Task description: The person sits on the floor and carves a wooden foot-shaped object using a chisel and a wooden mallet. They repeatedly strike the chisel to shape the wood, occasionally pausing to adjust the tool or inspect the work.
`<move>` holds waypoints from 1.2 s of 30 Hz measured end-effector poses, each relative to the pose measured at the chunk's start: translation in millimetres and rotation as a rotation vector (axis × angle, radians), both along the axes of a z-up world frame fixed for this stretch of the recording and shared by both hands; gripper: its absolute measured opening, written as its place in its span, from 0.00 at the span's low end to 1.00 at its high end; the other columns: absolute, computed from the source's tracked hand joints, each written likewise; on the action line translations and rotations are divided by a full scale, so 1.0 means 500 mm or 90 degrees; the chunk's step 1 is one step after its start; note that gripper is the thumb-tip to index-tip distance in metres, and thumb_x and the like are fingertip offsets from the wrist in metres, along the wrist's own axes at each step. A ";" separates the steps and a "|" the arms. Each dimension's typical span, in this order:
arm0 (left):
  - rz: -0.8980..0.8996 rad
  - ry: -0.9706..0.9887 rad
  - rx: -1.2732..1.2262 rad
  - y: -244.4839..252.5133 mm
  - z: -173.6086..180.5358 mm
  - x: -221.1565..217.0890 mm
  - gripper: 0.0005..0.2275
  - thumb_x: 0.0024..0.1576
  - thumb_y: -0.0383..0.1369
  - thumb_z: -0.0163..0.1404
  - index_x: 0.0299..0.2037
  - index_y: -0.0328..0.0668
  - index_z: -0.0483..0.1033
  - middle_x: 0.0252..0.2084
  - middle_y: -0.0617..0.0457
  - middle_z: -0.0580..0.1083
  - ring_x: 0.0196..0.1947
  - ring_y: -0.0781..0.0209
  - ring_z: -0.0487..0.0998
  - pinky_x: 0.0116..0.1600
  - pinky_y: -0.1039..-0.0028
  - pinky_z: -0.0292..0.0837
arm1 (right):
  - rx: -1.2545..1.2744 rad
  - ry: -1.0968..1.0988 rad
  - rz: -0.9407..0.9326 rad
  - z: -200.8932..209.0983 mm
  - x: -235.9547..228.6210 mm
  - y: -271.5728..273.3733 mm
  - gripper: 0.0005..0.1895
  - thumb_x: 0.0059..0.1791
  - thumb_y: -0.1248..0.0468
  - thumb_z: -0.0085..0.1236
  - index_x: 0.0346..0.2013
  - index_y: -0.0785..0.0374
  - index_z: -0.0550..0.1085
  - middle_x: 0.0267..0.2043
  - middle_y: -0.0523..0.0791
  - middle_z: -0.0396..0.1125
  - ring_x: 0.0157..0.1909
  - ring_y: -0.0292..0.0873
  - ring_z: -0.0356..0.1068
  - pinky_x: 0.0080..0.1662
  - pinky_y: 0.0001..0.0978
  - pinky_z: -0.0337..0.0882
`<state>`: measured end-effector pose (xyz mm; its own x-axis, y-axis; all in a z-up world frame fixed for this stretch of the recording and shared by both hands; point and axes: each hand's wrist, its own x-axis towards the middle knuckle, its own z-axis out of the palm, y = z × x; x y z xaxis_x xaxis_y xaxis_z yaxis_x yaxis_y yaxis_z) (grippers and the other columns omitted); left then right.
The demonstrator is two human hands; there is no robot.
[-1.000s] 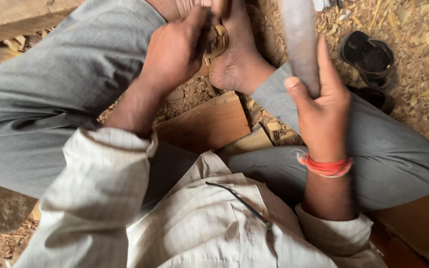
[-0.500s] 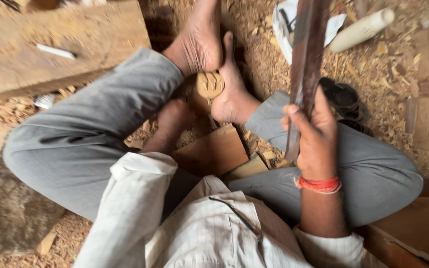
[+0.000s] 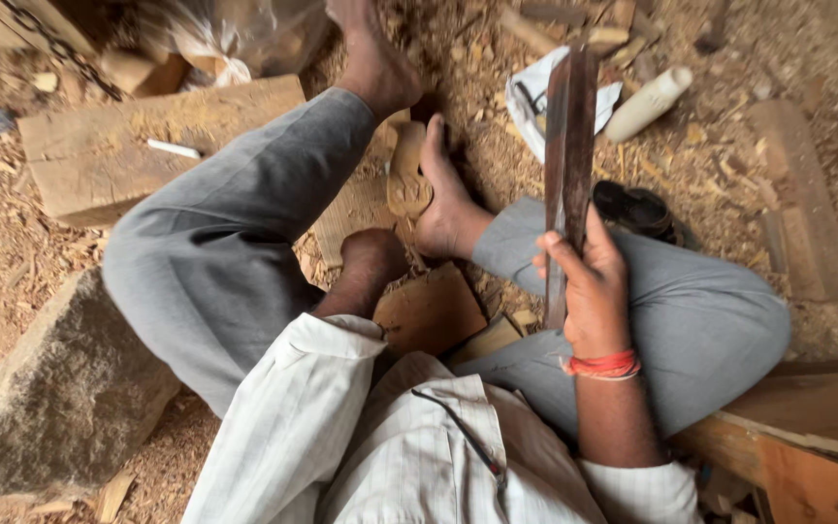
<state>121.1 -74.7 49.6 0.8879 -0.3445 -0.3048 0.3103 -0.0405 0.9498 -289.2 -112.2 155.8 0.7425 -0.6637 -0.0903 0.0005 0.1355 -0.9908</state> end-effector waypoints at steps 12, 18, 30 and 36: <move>0.082 0.326 -0.299 0.035 0.133 -0.025 0.43 0.58 0.60 0.32 0.74 0.44 0.24 0.76 0.35 0.47 0.76 0.51 0.48 0.70 0.52 0.69 | -0.041 0.003 -0.031 -0.022 -0.005 0.002 0.32 0.52 0.69 0.57 0.72 0.61 0.64 0.41 0.38 0.69 0.34 0.30 0.67 0.37 0.21 0.69; 0.089 0.164 -0.252 0.006 0.044 0.020 0.40 0.56 0.62 0.27 0.75 0.58 0.28 0.78 0.57 0.32 0.74 0.54 0.49 0.70 0.58 0.63 | -0.058 0.032 -0.033 -0.038 -0.013 0.002 0.33 0.51 0.69 0.57 0.72 0.62 0.63 0.43 0.37 0.69 0.35 0.29 0.66 0.37 0.22 0.69; 0.079 0.069 -0.049 -0.057 -0.052 0.114 0.39 0.60 0.63 0.21 0.78 0.51 0.34 0.81 0.49 0.36 0.79 0.48 0.39 0.77 0.55 0.42 | -0.053 0.028 -0.077 -0.033 -0.018 0.007 0.31 0.52 0.69 0.57 0.71 0.64 0.64 0.39 0.39 0.69 0.34 0.30 0.67 0.38 0.22 0.68; 0.007 0.099 -0.085 -0.013 0.022 0.042 0.38 0.62 0.60 0.21 0.76 0.51 0.21 0.79 0.53 0.23 0.78 0.54 0.23 0.78 0.59 0.23 | -0.029 0.012 -0.051 -0.018 -0.011 0.028 0.31 0.50 0.69 0.57 0.69 0.63 0.65 0.37 0.39 0.68 0.32 0.30 0.66 0.35 0.23 0.67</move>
<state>142.0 -81.0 60.8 0.8379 -0.3817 -0.3901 0.4528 0.0869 0.8874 -294.9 -98.0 146.7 0.6850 -0.7250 -0.0723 -0.0098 0.0901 -0.9959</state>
